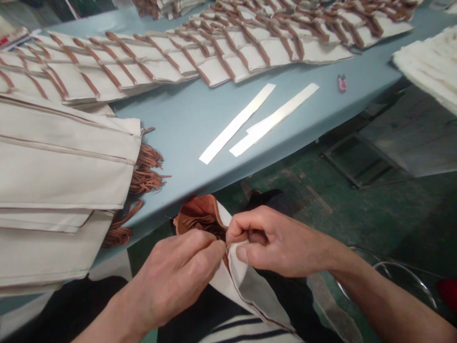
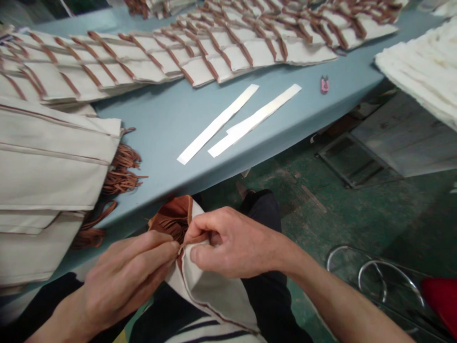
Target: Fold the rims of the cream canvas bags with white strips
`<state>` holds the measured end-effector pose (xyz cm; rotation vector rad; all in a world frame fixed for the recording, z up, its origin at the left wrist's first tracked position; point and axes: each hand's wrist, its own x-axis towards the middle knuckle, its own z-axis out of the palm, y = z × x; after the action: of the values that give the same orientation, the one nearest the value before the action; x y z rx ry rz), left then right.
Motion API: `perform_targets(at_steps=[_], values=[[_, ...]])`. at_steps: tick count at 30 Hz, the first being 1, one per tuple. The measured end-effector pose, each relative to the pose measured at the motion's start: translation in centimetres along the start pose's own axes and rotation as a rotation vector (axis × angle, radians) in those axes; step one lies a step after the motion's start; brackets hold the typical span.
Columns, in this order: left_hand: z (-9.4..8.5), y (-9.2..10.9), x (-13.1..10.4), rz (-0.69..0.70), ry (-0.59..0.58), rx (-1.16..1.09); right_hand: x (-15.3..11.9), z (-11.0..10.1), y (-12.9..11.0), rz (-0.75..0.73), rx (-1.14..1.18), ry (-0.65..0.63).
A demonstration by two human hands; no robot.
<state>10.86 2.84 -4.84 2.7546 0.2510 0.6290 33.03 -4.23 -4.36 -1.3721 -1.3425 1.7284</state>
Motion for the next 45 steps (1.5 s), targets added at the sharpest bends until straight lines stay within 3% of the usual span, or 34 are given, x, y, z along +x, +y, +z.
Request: perform_targets(at_steps=[8,14,20,25,30,35,38,40,42,45], values=[[0.0,-0.7,-0.7,0.052,-0.134,0.036,1.2,-0.6,0.9,-0.092,0.087,-0.14],[0.1,-0.6,-0.7,0.028,-0.165,0.033,0.6,-0.2,0.7,-0.08,-0.044,-0.099],[-0.1,-0.3,-1.0,0.016,-0.125,-0.007,-0.5,0.7,-0.9,-0.139,-0.385,0.037],[0.2,-0.4,-1.4,0.033,-0.114,-0.055,-0.5,1.1,-1.0,-0.15,-0.509,0.047],[0.2,-0.6,-0.9,0.066,-0.098,0.052,-0.2,1.5,-0.6,-0.054,-0.237,0.065],[0.1,-0.4,0.2,0.08,-0.073,0.1,0.0,1.9,0.7,0.012,0.165,-0.018],[-0.3,0.2,0.4,0.048,-0.067,0.041,-0.3,2.1,1.1,0.046,0.311,-0.067],[-0.5,0.8,0.1,0.013,-0.043,-0.077,-0.8,2.3,0.8,0.081,0.286,-0.073],[-0.7,1.2,-0.4,-0.106,-0.016,-0.262,-1.3,2.4,0.5,0.042,0.122,0.0],[-0.7,1.3,-1.0,-0.381,-0.05,-0.543,-1.9,2.5,0.2,-0.177,-0.258,0.158]])
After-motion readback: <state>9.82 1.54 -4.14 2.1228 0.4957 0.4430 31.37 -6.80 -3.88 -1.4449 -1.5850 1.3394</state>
